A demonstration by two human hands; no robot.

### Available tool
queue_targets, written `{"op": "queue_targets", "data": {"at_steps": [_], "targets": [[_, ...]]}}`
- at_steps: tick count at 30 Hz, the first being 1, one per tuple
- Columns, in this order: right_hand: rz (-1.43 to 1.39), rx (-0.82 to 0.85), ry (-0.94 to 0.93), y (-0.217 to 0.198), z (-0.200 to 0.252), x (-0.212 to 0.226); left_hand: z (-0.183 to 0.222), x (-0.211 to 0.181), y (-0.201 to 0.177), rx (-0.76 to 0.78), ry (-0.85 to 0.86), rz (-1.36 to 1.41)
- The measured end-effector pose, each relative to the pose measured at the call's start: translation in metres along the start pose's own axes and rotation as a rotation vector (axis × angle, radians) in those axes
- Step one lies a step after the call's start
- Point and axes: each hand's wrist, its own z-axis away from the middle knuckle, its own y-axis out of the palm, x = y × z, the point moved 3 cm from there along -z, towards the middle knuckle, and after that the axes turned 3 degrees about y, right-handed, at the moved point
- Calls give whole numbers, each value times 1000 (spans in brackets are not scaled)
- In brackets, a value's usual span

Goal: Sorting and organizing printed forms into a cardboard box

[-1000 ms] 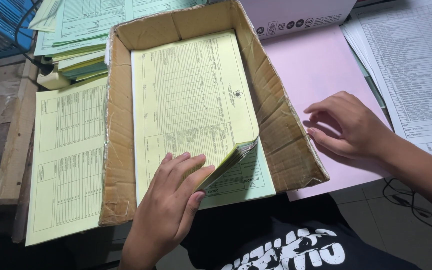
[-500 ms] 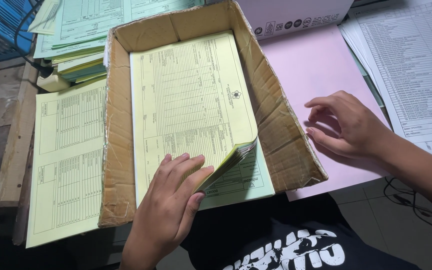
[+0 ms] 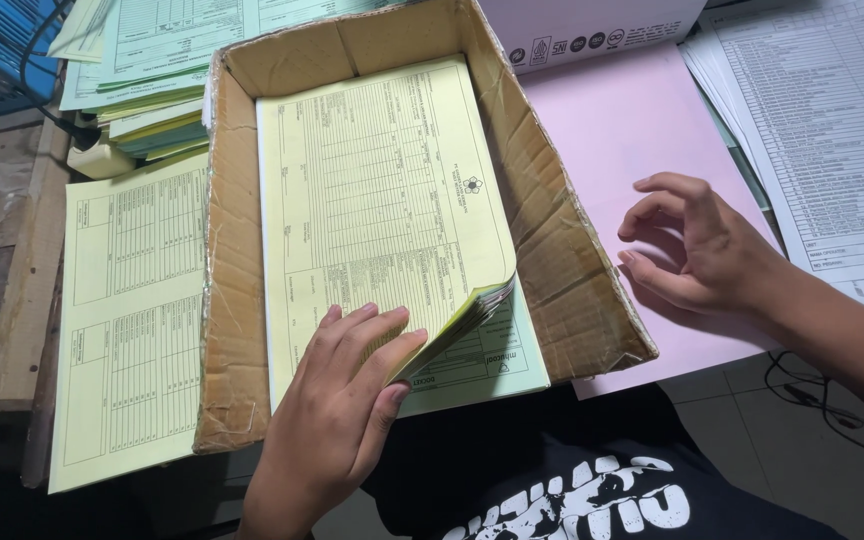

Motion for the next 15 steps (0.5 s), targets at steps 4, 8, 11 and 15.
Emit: {"op": "queue_targets", "data": {"at_steps": [4, 8, 11, 15], "targets": [[-84, 30, -27, 2, 3, -6, -1, -1, -1, 5, -6, 4], [108, 9, -28, 0, 0, 1, 0, -2, -1, 6, -7, 1], [111, 17, -27, 0, 0, -2, -1, -1, -1, 7, -2, -2], [-50, -17, 18, -1, -4, 8, -1, -2, -2, 7, -1, 2]]}}
